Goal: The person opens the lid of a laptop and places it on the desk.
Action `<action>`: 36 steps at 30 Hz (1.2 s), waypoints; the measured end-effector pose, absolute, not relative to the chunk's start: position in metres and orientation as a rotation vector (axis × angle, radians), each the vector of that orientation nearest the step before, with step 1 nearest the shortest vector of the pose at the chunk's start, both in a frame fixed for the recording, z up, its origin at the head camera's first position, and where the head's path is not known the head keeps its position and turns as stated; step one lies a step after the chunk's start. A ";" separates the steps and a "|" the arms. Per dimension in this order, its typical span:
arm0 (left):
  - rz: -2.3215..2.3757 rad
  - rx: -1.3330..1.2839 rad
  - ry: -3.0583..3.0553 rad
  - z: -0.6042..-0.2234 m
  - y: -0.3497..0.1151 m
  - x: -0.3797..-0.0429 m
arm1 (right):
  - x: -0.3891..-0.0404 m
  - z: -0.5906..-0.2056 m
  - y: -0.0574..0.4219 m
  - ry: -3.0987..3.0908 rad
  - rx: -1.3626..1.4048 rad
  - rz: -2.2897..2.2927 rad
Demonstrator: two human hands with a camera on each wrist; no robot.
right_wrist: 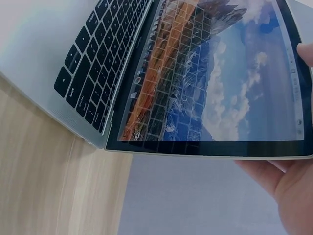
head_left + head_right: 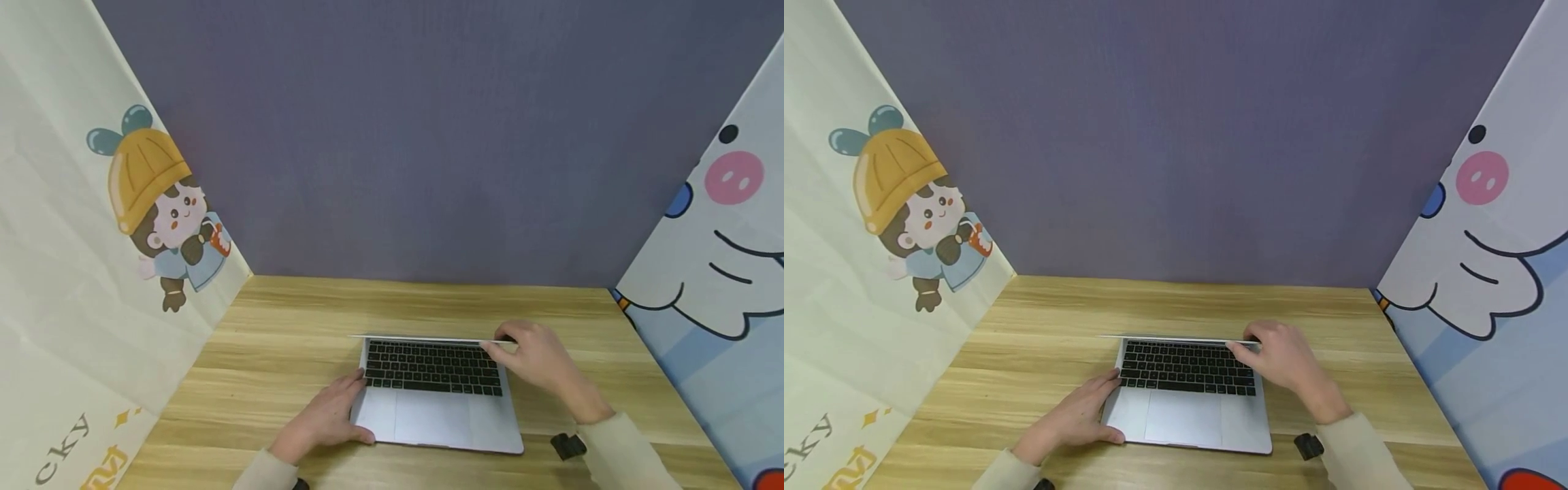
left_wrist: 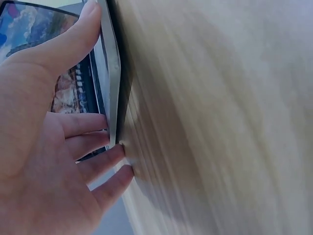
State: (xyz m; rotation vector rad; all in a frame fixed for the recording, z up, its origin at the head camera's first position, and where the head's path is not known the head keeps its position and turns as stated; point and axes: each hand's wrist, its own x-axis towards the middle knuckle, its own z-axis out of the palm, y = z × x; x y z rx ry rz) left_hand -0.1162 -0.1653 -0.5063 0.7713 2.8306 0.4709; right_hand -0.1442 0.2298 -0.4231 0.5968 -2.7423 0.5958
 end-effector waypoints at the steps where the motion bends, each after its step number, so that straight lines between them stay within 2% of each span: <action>1: 0.470 0.770 2.833 -0.507 -0.165 -0.117 | -0.145 -0.422 0.230 -2.749 0.587 0.593; 36: 0.524 0.702 2.799 -0.507 -0.165 -0.119 | -0.170 -0.399 0.225 -2.811 0.459 0.588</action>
